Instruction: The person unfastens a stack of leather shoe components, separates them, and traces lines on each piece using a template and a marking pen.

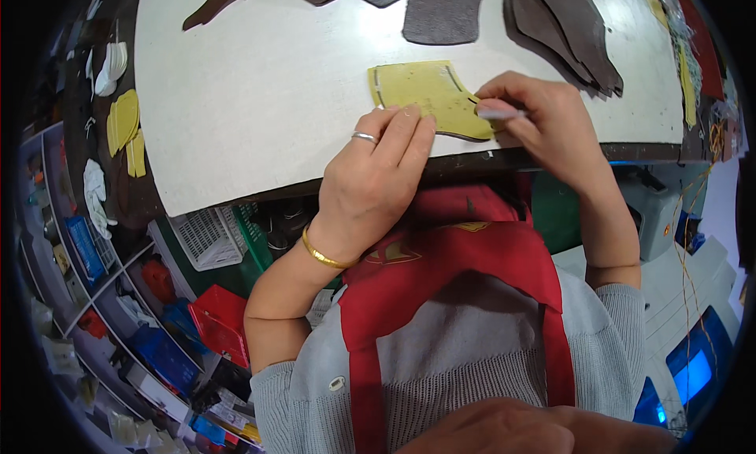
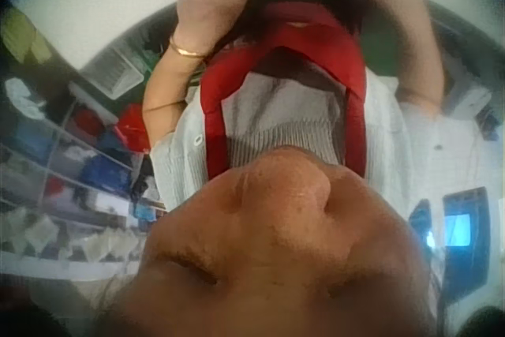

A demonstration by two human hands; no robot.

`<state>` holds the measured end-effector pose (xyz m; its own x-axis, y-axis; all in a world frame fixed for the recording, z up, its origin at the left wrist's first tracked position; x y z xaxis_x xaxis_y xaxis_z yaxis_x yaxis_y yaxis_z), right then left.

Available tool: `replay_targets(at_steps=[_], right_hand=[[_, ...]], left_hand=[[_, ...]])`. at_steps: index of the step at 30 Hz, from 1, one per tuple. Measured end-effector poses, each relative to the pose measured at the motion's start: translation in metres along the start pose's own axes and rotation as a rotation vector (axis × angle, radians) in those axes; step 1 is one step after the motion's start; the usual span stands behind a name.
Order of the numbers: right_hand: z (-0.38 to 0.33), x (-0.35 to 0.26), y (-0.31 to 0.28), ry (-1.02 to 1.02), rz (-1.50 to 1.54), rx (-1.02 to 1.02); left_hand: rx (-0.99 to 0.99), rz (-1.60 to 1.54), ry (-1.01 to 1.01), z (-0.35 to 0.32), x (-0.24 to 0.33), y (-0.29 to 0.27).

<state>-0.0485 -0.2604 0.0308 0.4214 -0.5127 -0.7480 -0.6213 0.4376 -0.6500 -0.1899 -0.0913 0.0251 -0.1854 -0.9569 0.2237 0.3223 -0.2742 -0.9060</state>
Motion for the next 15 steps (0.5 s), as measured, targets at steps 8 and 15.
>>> replay_targets(at_steps=[8, 15], right_hand=[[-0.023, 0.011, -0.013, -0.063, -0.075, 0.206], [-0.021, 0.018, -0.026, -0.259, -0.299, 0.470]], left_hand=[[-0.134, 0.174, 0.097, 0.012, 0.010, -0.001], [-0.184, 0.172, 0.152, 0.015, 0.017, 0.000]])
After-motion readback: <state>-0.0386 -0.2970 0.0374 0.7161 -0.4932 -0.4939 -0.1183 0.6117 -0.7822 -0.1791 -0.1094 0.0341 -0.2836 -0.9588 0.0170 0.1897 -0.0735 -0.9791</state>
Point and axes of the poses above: each hand's wrist, its own z-axis towards the middle knuckle, its own y-axis out of the palm, x = y × z, the point moved 3 cm from there along z, towards the middle knuckle, and after that the axes turned 3 degrees about z, right-handed, at the moved point
